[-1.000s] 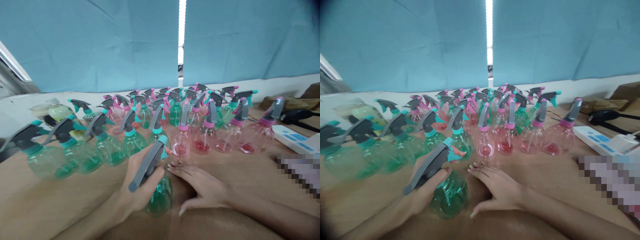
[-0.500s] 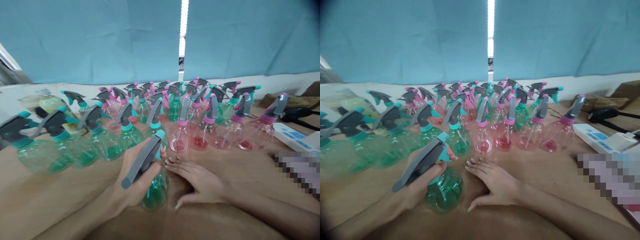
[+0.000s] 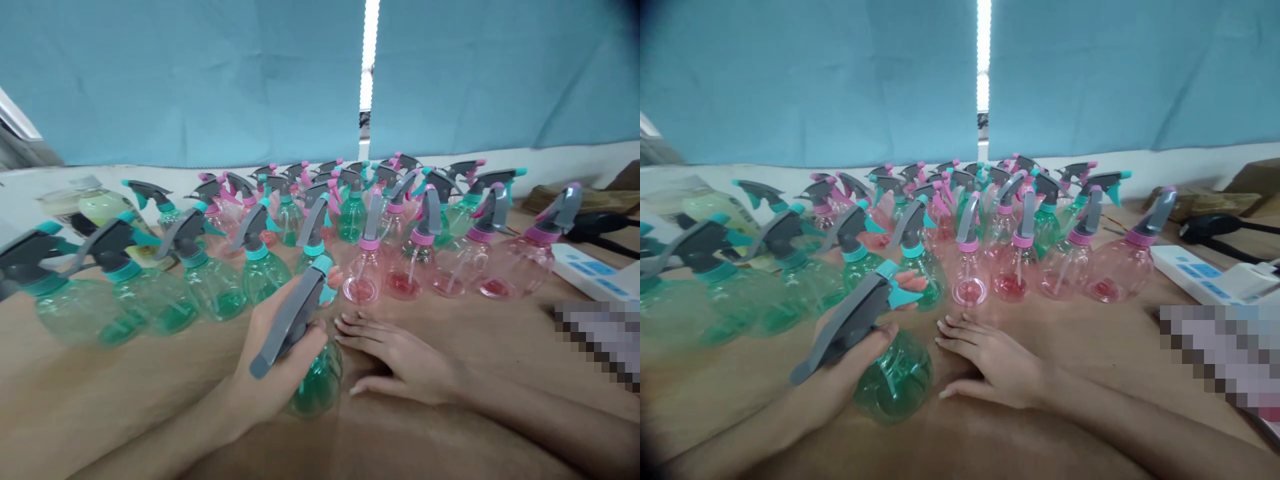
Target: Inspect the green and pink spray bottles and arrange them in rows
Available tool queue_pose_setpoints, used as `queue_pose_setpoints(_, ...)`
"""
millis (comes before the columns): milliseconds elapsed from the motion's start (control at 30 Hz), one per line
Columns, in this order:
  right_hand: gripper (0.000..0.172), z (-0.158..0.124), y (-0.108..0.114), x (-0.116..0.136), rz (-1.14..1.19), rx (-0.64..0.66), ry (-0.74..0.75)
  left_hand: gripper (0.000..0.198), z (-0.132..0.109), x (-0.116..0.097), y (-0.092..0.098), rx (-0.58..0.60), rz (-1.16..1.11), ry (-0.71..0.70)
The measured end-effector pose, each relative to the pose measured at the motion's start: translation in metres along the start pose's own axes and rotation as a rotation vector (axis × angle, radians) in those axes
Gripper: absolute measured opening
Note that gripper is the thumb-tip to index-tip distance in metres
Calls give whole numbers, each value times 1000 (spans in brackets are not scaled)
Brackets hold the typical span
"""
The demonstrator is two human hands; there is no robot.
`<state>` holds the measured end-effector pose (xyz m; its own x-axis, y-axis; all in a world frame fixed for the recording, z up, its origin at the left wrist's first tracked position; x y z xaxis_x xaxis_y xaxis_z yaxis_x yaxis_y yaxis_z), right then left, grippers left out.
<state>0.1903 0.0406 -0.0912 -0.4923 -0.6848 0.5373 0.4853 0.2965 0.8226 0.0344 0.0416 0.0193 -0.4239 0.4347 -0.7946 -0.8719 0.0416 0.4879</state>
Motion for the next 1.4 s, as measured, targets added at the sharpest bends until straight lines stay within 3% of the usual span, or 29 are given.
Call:
queue_pose_setpoints(200, 64, 1, 1, 1, 1, -18, 4, 43, -1, 9, -4, 76, -88, 32)
queue_pose_setpoints(1400, 59, 0, 0, 1, -70, -26, 42, 41, 5, -3, -4, 70, -86, 51)
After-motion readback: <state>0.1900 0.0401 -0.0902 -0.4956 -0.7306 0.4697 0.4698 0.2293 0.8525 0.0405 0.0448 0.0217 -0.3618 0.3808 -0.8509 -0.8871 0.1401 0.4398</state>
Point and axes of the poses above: each hand's wrist, its own z-axis towards the middle knuckle, its own y-axis out of the back of the hand, x = y × z, the point moved 6 cm from there along z, towards the middle knuckle
